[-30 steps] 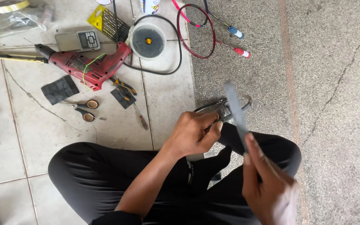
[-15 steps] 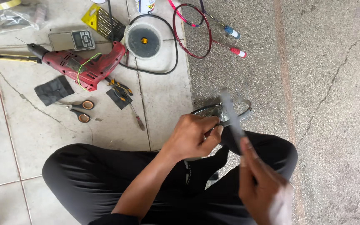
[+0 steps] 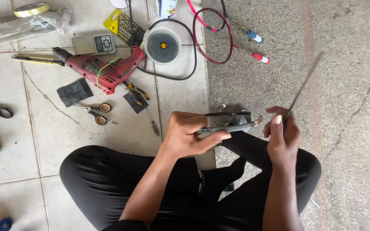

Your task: The person sits on the floor and uses a metal file to smooth the frame of a badminton racket. They rotate the racket to file different sections of the frame. The person then picks up a yellow stringing tool and places it against the racket frame, appearing to measure or align it.

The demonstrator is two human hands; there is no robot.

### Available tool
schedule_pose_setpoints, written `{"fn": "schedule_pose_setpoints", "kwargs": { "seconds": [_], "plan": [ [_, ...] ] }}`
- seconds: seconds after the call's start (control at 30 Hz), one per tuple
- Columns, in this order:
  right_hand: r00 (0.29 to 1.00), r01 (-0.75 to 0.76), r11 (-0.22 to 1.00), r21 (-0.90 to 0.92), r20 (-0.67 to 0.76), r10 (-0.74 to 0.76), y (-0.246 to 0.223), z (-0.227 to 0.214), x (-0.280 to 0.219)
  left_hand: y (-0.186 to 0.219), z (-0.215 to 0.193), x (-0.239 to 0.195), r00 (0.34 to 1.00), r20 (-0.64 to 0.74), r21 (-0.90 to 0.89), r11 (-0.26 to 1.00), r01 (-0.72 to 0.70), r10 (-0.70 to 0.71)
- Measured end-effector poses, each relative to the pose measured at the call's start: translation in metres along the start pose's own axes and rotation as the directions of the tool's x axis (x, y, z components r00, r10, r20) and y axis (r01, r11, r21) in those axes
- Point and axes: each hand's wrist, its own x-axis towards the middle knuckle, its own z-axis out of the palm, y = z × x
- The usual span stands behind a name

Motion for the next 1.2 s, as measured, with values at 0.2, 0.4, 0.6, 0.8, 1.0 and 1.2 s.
{"fn": "schedule_pose_setpoints", "kwargs": {
  "seconds": [0.2, 0.4, 0.6, 0.8, 1.0, 1.2],
  "plan": [
    [0.991, -0.104, 0.918, 0.383, 0.113, 0.066, 0.01, 0.015, -0.006, -0.008, 0.001, -0.003, 0.985, 0.171, -0.119, 0.993, -0.015, 0.036],
    [0.986, -0.161, 0.883, 0.441, 0.116, 0.122, 0.023, 0.009, -0.008, -0.036, 0.007, -0.025, 0.97, 0.229, -0.125, 0.991, -0.055, 0.082],
    [0.974, -0.208, 0.839, 0.504, 0.186, 0.13, 0.027, 0.009, -0.01, 0.0, 0.003, -0.005, 0.973, 0.193, -0.043, 0.992, -0.117, 0.123],
    [0.981, -0.176, 0.833, 0.525, 0.166, 0.103, 0.015, 0.011, -0.015, 0.021, 0.003, 0.011, 0.976, 0.146, -0.026, 0.987, -0.16, 0.162],
    [0.989, -0.134, 0.861, 0.491, 0.123, 0.084, 0.007, 0.005, -0.021, 0.02, 0.003, 0.007, 0.979, 0.113, 0.012, 0.985, -0.174, 0.171],
    [0.977, -0.187, 0.88, 0.437, 0.174, 0.121, -0.01, -0.008, -0.027, 0.016, 0.004, -0.008, 0.968, 0.213, 0.162, 0.972, -0.169, 0.133]
  ]
}}
